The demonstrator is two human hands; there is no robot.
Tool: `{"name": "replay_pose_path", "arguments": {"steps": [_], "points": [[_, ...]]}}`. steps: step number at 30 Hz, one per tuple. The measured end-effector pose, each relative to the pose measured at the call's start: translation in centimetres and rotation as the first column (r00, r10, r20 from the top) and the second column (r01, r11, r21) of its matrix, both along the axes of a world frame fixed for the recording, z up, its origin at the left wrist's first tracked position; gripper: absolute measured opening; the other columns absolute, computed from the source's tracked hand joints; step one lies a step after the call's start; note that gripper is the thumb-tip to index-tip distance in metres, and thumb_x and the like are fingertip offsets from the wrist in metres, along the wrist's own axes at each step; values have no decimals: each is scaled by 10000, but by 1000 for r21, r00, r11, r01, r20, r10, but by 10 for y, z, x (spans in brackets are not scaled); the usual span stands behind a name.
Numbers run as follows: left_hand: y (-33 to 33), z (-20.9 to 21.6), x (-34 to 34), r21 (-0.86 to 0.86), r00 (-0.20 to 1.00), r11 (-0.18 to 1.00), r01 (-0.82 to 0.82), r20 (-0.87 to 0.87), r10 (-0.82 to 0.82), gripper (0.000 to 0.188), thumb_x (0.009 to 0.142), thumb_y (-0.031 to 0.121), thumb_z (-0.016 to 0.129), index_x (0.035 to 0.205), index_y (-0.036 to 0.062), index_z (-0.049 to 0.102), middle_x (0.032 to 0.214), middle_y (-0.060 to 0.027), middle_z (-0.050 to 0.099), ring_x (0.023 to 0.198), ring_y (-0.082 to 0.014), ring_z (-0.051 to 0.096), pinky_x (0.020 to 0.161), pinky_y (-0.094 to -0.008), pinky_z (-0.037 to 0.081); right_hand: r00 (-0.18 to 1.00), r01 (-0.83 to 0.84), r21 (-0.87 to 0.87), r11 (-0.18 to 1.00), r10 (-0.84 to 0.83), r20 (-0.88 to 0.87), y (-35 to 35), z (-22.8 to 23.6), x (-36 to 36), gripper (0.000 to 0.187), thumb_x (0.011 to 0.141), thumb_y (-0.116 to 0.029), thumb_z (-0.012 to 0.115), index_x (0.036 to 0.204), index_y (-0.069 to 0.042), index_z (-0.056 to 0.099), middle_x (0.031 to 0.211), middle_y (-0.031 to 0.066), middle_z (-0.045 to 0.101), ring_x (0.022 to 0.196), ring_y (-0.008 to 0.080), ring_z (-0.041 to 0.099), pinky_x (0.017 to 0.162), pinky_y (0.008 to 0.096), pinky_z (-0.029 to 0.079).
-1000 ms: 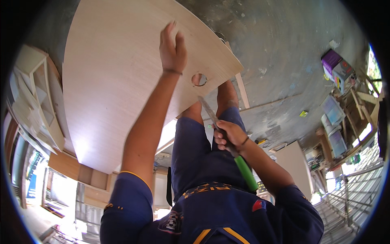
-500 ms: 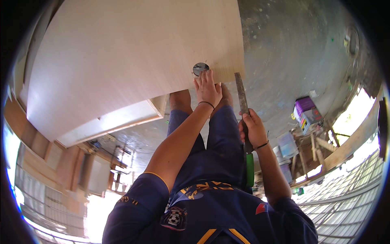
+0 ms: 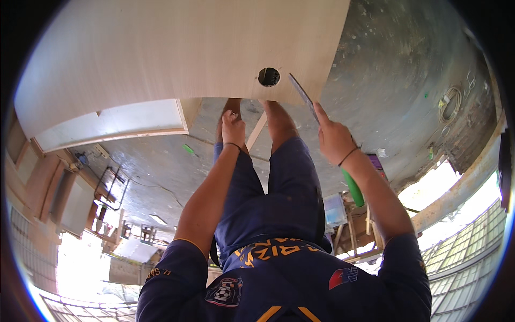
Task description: The person uses a file to smooth and shape a circular hole in a wooden board by repeatedly moving the tool around the inner edges of the opening.
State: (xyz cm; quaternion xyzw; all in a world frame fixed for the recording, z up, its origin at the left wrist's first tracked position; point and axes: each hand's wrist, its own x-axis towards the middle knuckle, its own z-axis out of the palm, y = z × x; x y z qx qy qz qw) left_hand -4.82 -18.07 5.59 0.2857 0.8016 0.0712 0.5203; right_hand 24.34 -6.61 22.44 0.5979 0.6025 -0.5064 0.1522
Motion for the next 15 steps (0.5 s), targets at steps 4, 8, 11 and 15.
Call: {"name": "replay_pose_path", "arguments": {"steps": [4,8,11,15], "points": [[-2,-43,-13,-88,911,923,-374,150,383,636,871,109,621,1427,4,331,1319,-155,550,1176,-272,552,989,-358,432,953,-298,-110,948,301,12,51,-11,-19,639,894,-60,495,1499,-72,290,787,294,635,748,461,631,709,520,507],[32,-33,-6,-147,787,849,-507,323,526,674,899,81,580,1492,99,260,1379,-86,493,1106,-240,576,942,-374,447,866,-458,-216,862,487,110,83,-25,-45,623,885,-55,492,1486,-70,327,847,302,639,789,452,636,748,508,511],[63,-14,3,-266,599,763,-589,489,634,652,895,54,556,1474,122,264,1398,-84,472,1119,-257,582,943,-390,456,828,-486,-236,842,529,184,93,-31,-67,596,893,-62,479,1472,-71,336,848,295,640,778,432,644,731,499,517],[83,-1,17,-320,450,653,-686,518,727,606,874,-8,501,1425,104,274,1295,-146,502,1104,-275,600,952,-422,479,935,-153,-455,877,278,220,94,-39,-91,557,929,-94,440,1469,-109,303,764,191,619,669,296,639,579,440,512]]}}
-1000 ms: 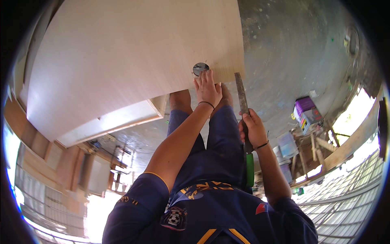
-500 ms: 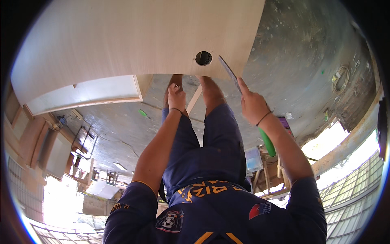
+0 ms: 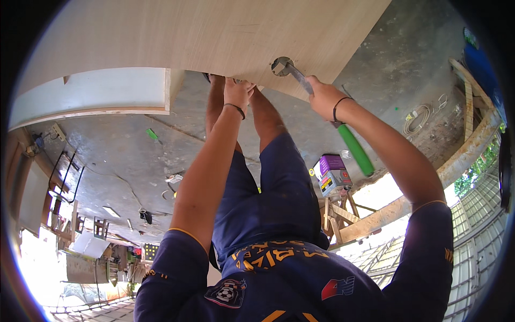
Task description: The person uses a file to smooth and shape a circular hole in a wooden board by repeatedly moving the tool around the inner edges of the opening.
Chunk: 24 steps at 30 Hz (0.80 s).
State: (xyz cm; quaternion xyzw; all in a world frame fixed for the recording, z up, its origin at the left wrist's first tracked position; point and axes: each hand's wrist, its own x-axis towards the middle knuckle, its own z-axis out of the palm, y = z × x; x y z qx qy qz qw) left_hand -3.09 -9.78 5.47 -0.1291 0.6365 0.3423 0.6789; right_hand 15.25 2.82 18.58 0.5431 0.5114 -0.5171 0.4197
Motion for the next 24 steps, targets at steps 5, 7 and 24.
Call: {"name": "replay_pose_path", "arguments": {"steps": [5,7,24], "points": [[0,-4,0,-5,999,1000,-29,23,30,615,852,-50,474,1411,89,260,1203,-157,532,1059,-283,618,959,-426,490,562,825,-168,540,-815,138,-30,-26,-24,509,952,-136,419,1444,-188,302,718,8,492,534,105,479,447,293,396],[-1,-7,3,0,999,999,-49,16,49,619,842,-65,473,1405,88,266,1195,-152,537,1050,-282,619,955,-423,495,88,974,-221,43,-976,200,-38,-40,-31,489,951,-145,424,1424,-209,318,725,-27,459,511,78,425,447,260,356],[-2,-2,-24,-71,907,905,418,-26,-421,508,880,67,507,1374,99,392,1348,-56,508,1216,-232,554,953,-417,430,-876,352,-356,-866,-438,201,-95,-35,-31,176,953,-97,443,1079,-11,531,722,38,550,559,109,510,491,226,435]]}}
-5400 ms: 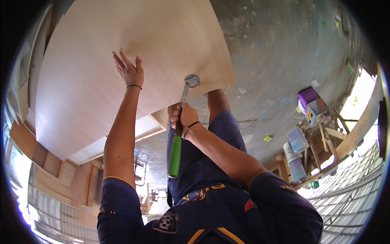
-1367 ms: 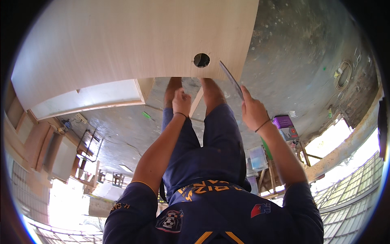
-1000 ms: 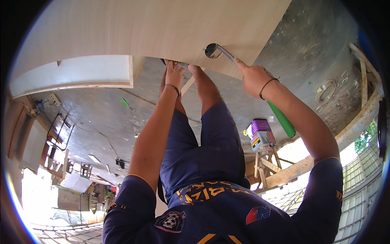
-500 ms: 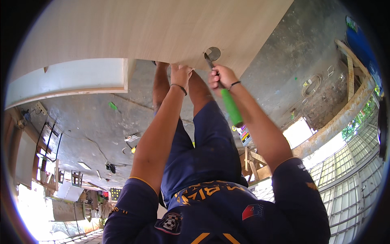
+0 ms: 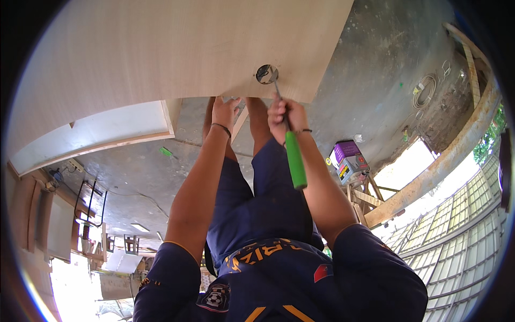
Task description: The person uses a file to smooth and shape a circular hole in a wooden board by repeatedly moving the tool around the inner edges of the opening.
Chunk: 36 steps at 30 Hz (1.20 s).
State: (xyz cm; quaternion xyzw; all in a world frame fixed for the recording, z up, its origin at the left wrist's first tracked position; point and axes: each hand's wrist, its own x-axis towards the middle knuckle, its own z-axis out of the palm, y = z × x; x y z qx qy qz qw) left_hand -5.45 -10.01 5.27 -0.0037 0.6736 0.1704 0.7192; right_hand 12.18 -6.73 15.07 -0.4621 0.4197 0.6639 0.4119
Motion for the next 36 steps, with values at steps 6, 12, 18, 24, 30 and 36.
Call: {"name": "replay_pose_path", "arguments": {"steps": [6,12,18,24,30,36], "points": [[2,6,-3,-22,999,999,-38,36,38,507,879,90,523,1371,103,400,1372,-62,505,1200,-231,563,931,-415,429,622,-761,-41,648,746,238,36,37,0,335,930,-83,422,1259,-32,459,916,101,598,598,100,505,482,249,425],[3,9,0,-74,991,992,-105,72,111,458,875,75,532,1319,104,426,1388,-46,465,1198,-223,557,916,-442,430,655,-738,-64,672,735,177,79,32,-7,166,865,-21,418,1031,-30,423,910,121,589,561,104,475,451,304,424],[0,8,1,-34,979,987,-155,129,158,578,862,51,611,1364,192,362,1291,-58,508,1192,-228,524,992,-489,394,127,-975,-130,180,932,339,63,-5,-51,179,851,9,452,988,-10,339,741,106,502,496,160,500,429,378,471],[5,14,0,-44,981,990,-132,140,137,537,887,29,483,1385,168,336,1470,-20,377,1210,-213,537,913,-456,457,-385,-919,-54,-392,854,349,52,-76,-36,193,884,-35,458,1046,44,386,715,126,532,472,205,541,384,398,453],[-3,0,-9,-30,999,999,16,-30,-17,462,901,83,531,1348,150,439,1373,-23,486,1184,-192,557,960,-470,408,-202,-961,-238,-140,944,260,66,-33,-15,347,882,-51,435,1228,-31,405,702,93,500,459,169,499,385,363,442],[-21,-29,-26,-48,987,996,69,-145,-75,187,905,92,641,1078,23,628,982,-68,667,853,-163,672,745,-295,516,332,-938,-44,345,927,176,77,24,-7,423,896,-60,408,1315,-86,350,713,51,462,456,119,426,399,336,433]]}}
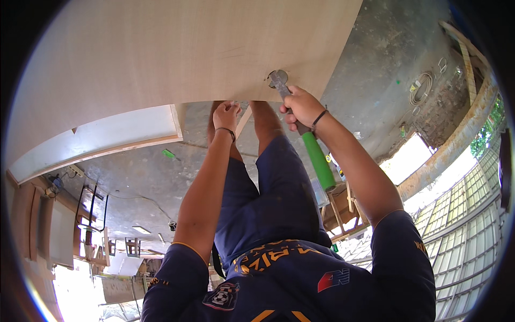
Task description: The person uses a file to smooth and shape a circular hole in a wooden board by repeatedly moving the tool around the inner edges of the opening.
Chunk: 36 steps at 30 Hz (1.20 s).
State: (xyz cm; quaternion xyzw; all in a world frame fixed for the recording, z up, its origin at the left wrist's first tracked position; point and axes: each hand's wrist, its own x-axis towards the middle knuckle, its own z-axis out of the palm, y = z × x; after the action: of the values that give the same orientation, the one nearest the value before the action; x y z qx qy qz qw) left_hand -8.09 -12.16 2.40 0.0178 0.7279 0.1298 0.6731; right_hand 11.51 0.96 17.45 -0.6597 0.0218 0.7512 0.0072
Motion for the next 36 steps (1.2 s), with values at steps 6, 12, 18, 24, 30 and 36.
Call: {"name": "replay_pose_path", "arguments": {"steps": [6,12,18,24,30,36], "points": [[-11,-2,-4,-32,989,988,-149,-16,149,201,897,51,652,1088,4,613,901,-73,644,768,-152,658,669,-269,533,822,-542,72,837,510,255,-17,-57,-46,456,913,-88,473,1295,55,269,675,137,579,495,216,599,410,367,470],[-3,6,-13,-114,997,991,-70,-29,67,254,902,129,681,1129,50,601,839,-33,641,704,-130,648,632,-270,528,540,-839,-32,543,839,64,14,-57,-17,531,886,-90,419,1383,53,298,658,172,590,436,240,571,382,382,442],[-14,6,-21,-117,999,993,-25,-37,21,152,920,166,666,1008,44,641,814,-21,654,644,-106,636,549,-242,518,799,-601,95,793,594,92,8,1,4,557,880,-96,438,1388,61,272,623,178,573,395,251,535,373,403,434],[-31,4,-16,-92,998,995,-49,-34,46,137,919,151,665,1018,59,644,842,-19,651,679,-114,642,580,-254,543,469,-883,31,469,874,129,2,-18,-10,631,883,-93,451,1444,48,201,712,227,622,458,295,585,406,420,465],[-25,16,-18,-120,998,992,-38,37,43,299,889,92,668,1169,61,569,955,-30,652,806,-135,660,663,-262,547,-136,-984,68,-162,948,287,9,-13,15,694,858,-55,453,1501,4,199,904,321,650,843,405,678,737,461,543],[-25,28,-13,-154,996,986,-59,65,69,297,875,100,678,1146,43,569,921,-27,646,753,-126,651,611,-255,527,-80,-996,21,-89,963,257,15,9,33,611,895,-64,442,1470,14,251,1029,326,638,988,416,653,825,480,534]]}}
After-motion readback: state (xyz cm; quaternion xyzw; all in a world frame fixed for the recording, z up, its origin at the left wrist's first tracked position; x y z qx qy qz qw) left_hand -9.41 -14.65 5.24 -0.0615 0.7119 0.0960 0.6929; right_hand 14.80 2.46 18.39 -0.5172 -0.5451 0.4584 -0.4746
